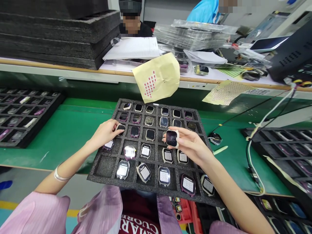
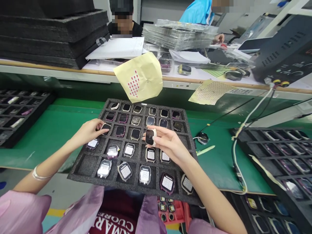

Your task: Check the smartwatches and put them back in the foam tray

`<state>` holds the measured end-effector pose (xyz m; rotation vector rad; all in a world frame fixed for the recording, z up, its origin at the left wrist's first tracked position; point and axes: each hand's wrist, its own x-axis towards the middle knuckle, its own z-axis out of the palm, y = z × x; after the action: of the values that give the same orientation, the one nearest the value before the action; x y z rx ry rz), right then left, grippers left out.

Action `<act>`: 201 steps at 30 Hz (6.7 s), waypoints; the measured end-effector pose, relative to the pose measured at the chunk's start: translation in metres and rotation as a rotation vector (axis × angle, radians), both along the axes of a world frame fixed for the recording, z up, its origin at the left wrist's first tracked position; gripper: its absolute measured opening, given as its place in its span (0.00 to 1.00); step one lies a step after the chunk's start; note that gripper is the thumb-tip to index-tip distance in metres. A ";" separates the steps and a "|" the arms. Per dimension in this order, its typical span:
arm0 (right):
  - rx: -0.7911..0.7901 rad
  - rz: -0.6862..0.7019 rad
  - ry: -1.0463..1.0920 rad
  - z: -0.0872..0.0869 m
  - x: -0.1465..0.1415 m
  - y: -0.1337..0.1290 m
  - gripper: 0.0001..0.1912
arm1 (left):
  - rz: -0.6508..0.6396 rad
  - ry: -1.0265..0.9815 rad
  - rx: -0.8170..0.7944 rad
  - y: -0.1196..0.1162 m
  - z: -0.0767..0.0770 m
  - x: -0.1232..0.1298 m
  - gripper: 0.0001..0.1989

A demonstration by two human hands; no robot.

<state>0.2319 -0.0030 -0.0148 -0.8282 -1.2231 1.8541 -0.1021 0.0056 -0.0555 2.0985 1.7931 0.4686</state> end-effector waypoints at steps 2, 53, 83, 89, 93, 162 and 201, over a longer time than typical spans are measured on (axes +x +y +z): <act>-0.002 -0.001 -0.002 0.003 -0.002 0.002 0.20 | 0.026 -0.292 0.027 0.001 0.002 0.000 0.12; 0.077 -0.045 -0.130 0.010 -0.016 -0.015 0.19 | -0.236 -0.783 -0.118 -0.034 0.025 0.082 0.21; 0.114 -0.097 -0.186 0.011 -0.011 -0.019 0.18 | -0.215 -0.696 -0.027 -0.034 0.031 0.076 0.19; 0.055 -0.048 -0.139 0.012 -0.012 -0.018 0.20 | -0.211 -0.741 -0.076 -0.035 0.029 0.078 0.19; -0.068 0.029 -0.029 0.008 -0.013 -0.016 0.24 | -0.151 -1.016 -0.401 -0.032 0.027 0.082 0.22; 0.806 0.032 -1.266 -0.022 0.124 0.017 0.28 | -0.187 -1.175 -0.367 -0.041 0.028 0.064 0.29; 0.206 -0.202 -0.141 0.026 -0.015 0.011 0.12 | -0.119 -1.371 -0.387 -0.006 0.045 0.084 0.14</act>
<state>0.2170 0.0077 0.0113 -0.9427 -1.3391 1.5024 -0.0185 -0.0006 -0.0104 1.0351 0.8099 1.0559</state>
